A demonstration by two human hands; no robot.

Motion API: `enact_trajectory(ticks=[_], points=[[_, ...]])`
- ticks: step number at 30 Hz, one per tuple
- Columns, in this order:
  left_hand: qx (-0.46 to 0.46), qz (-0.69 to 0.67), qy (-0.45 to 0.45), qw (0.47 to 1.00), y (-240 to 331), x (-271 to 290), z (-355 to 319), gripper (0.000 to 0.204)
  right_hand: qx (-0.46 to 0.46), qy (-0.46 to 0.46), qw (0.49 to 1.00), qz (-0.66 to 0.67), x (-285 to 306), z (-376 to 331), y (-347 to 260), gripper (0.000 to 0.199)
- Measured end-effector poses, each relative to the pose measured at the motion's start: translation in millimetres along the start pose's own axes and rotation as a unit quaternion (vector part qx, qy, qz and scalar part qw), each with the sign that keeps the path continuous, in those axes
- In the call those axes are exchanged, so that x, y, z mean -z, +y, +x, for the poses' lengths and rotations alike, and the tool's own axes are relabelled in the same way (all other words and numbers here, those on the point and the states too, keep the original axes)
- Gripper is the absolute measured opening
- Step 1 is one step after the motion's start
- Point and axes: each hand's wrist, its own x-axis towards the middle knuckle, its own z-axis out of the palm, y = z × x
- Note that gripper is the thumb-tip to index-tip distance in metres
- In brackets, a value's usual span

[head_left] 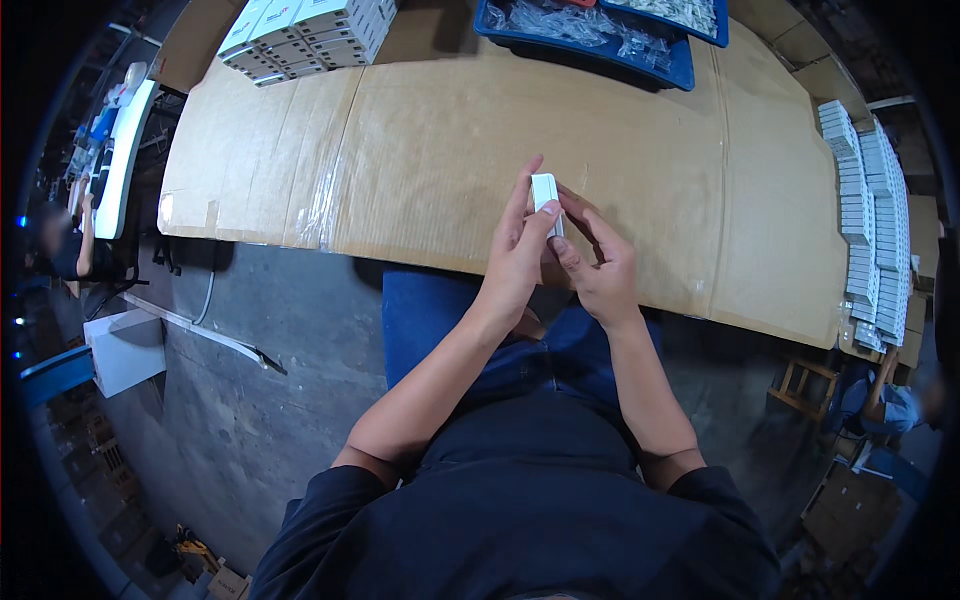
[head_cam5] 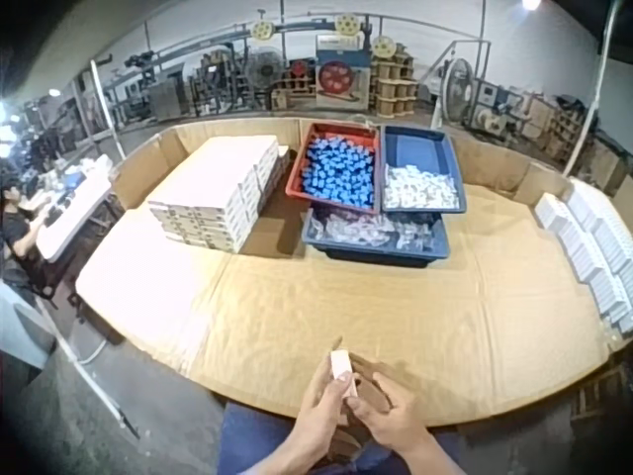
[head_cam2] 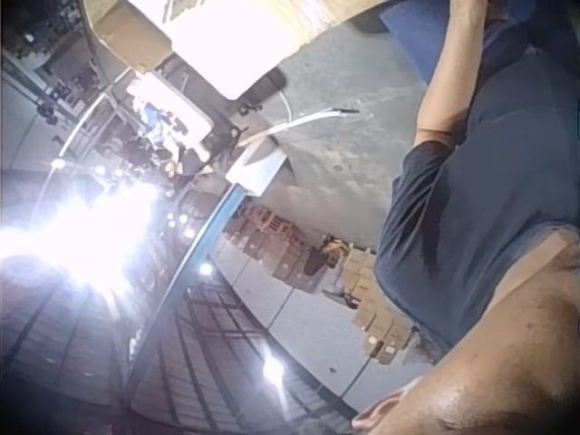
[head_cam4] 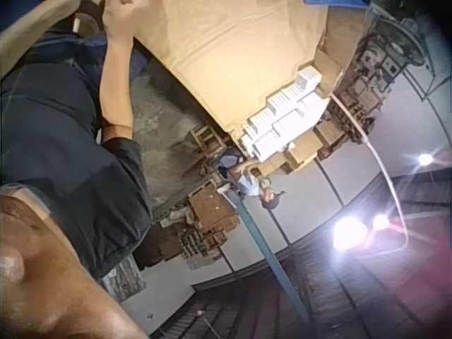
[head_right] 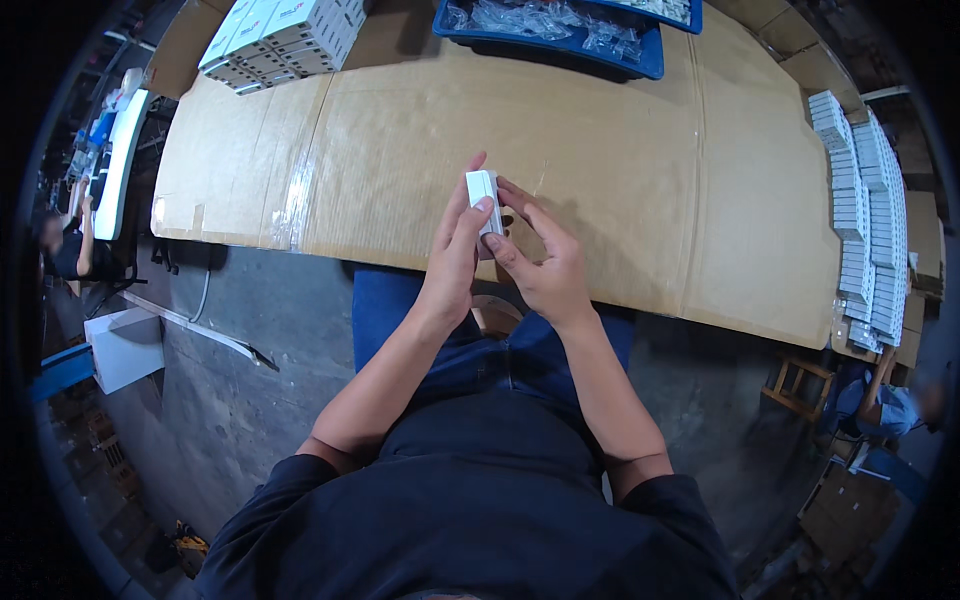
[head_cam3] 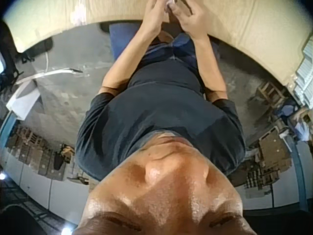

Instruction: Manually assembling small components into a white electronic device casing.

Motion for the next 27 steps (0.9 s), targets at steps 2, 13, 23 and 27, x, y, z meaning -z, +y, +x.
enact_trajectory(ticks=[2, 13, 23, 27], points=[[0.014, 0.032, -0.014, 0.999, 1.4, 1.5, -1.0, 0.063, -0.007, -0.007, 0.999, -0.037, 1.8, -3.3, -1.2, 0.053], [-0.031, 0.066, -0.023, 0.997, -9.1, 2.4, -3.4, 0.061, 0.076, -0.023, 0.990, -0.114, 4.0, -6.9, -1.0, 0.039], [-0.074, 0.086, -0.007, 0.994, -17.8, 5.1, -3.5, 0.059, 0.124, -0.019, 0.983, -0.137, -1.2, -5.0, 0.9, 0.041], [-0.087, 0.086, -0.009, 0.992, -23.1, 8.2, -2.1, 0.057, 0.134, -0.019, 0.981, -0.139, -1.7, -3.7, 1.7, 0.041]])
